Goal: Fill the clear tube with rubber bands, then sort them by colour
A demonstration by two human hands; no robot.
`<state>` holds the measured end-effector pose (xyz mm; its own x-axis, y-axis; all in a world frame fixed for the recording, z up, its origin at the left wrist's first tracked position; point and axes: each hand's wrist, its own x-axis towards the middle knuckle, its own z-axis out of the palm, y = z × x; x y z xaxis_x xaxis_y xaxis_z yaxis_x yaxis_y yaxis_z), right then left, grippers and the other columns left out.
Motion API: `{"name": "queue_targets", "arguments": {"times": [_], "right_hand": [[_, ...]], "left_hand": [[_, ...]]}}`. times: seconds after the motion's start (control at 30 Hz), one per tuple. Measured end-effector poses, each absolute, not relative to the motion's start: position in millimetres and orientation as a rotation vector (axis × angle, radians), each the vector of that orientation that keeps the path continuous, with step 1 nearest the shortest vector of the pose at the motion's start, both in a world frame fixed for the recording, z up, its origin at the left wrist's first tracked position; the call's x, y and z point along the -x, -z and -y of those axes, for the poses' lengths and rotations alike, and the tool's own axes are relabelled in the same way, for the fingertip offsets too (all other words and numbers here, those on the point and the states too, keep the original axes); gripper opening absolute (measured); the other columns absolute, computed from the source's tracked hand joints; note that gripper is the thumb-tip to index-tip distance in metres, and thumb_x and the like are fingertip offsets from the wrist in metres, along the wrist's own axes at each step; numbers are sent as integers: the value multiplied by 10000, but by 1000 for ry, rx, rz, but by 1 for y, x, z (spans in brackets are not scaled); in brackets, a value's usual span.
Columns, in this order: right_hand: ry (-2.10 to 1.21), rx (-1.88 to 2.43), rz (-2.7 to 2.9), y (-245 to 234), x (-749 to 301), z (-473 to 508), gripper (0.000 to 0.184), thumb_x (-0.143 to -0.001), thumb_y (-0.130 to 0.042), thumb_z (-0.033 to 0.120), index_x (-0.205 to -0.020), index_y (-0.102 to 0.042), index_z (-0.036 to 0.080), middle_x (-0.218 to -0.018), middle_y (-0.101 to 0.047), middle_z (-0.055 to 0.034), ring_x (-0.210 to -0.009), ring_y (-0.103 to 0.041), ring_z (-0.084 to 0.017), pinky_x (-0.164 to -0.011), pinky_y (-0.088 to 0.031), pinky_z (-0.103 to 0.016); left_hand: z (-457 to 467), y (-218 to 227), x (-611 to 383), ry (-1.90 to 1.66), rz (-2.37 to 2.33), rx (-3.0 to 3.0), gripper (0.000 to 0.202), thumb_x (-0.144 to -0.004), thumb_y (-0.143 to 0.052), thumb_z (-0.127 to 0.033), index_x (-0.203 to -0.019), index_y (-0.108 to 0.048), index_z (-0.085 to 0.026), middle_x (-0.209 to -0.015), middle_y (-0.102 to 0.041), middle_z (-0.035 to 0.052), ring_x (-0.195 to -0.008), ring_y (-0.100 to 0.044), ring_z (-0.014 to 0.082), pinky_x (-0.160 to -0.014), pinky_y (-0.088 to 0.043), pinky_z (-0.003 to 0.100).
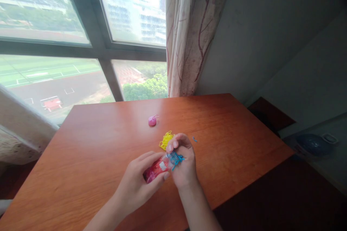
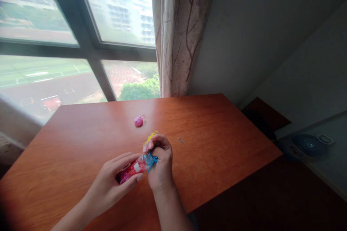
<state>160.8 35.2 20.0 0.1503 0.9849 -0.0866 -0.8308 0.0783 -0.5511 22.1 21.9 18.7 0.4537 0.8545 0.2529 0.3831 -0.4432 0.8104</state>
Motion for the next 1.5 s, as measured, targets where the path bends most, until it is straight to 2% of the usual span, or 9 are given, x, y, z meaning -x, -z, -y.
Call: {"name": "queue_targets", "arguments": {"times": [0.23, 0.47, 0.6, 0.73, 0.87, 1.0, 1.3, 1.5], "right_hand": [[-1454, 601, 422, -24, -165, -36, 225, -532, -572, 40, -643, -671, 209, -577, -574, 48, -572, -514, -99, -559, -399, -210], [-1419, 602, 419, -20, -164, -35, 45, -714, -662, 195, -749, -690, 190, -635, -598, 25, -585, -541, -99, -552, -419, -205], [-1408, 627, 366, -20, -164, -36, 148, -812, -652, 341, -850, -681, 202, -693, -614, 24, -569, -534, -94, -508, -402, -192], [-1446, 620, 286, -21, -163, -37, 261, -849, -582, 444, -821, -662, 197, -628, -583, 29, -547, -527, -103, -510, -407, -203], [-1430, 581, 292, -22, -164, -35, 220, -803, -524, 350, -910, -659, 213, -609, -568, 31, -557, -527, -125, -541, -425, -229], [-1412, 552, 316, -21, -163, -33, 286, -739, -517, 228, -992, -649, 233, -646, -569, 37, -581, -520, -124, -563, -435, -235], [-1388, 518, 379, -14, -161, -37, 181, -663, -612, 101, -775, -647, 239, -624, -536, 62, -559, -490, -94, -531, -397, -203], [-1441, 545, 496, -18, -165, -38, 111, -670, -698, 125, -665, -629, 213, -564, -537, 58, -554, -483, -95, -548, -373, -216]], "left_hand": [[-22, -18, -22, -853, -1042, -2018, 245, -850, -627, -283, -1070, -678, -188, -862, -697, 42, -716, -637, 166, -650, -496, 238], [-22, -16, -23, -818, -1030, -1981, 249, -859, -622, -296, -1075, -671, -183, -899, -701, 49, -760, -645, 175, -693, -498, 253], [-23, -18, -23, -807, -1021, -1973, 272, -862, -620, -298, -1106, -663, -184, -931, -703, 54, -791, -647, 180, -717, -496, 260], [-23, -18, -22, -778, -1023, -1976, 253, -873, -604, -316, -1071, -671, -174, -899, -701, 57, -764, -638, 179, -694, -487, 260], [-24, -17, -23, -779, -1031, -1971, 261, -870, -608, -320, -1075, -672, -172, -890, -703, 60, -749, -636, 181, -686, -486, 261], [-24, -17, -24, -799, -1031, -1966, 256, -863, -616, -315, -1071, -677, -177, -889, -707, 52, -750, -641, 177, -683, -488, 252], [-24, -22, -23, -843, -1046, -1973, 260, -853, -626, -313, -1071, -687, -186, -889, -711, 52, -750, -647, 177, -682, -497, 249], [-23, -22, -21, -841, -1078, -2036, 232, -850, -615, -296, -1038, -686, -179, -841, -696, 42, -702, -630, 164, -647, -484, 243]]}}
